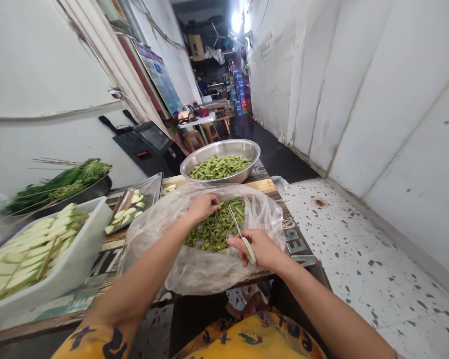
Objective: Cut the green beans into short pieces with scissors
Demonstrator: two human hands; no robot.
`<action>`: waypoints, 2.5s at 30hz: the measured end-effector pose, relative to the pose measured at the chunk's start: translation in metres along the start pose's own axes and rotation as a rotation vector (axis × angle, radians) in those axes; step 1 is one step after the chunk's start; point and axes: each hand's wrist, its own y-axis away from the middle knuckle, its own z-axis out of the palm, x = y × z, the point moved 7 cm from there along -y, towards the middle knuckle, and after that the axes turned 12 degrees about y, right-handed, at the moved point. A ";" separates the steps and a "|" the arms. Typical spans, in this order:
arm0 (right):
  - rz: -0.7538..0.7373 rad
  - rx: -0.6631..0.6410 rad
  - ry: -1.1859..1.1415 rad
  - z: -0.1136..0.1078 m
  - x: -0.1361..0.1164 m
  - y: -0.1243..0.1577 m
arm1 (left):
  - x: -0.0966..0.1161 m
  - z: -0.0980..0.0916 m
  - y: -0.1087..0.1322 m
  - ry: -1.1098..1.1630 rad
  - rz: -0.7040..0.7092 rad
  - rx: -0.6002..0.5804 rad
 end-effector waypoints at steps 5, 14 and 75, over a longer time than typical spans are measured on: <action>0.050 -0.045 0.084 0.001 0.004 -0.008 | 0.016 -0.010 0.042 0.375 -0.020 0.078; -0.022 -0.030 0.229 0.000 -0.003 -0.019 | 0.030 -0.009 0.074 0.514 0.052 0.063; 0.012 0.130 -0.352 -0.018 0.007 0.002 | 0.041 0.028 -0.028 -0.011 0.048 -0.056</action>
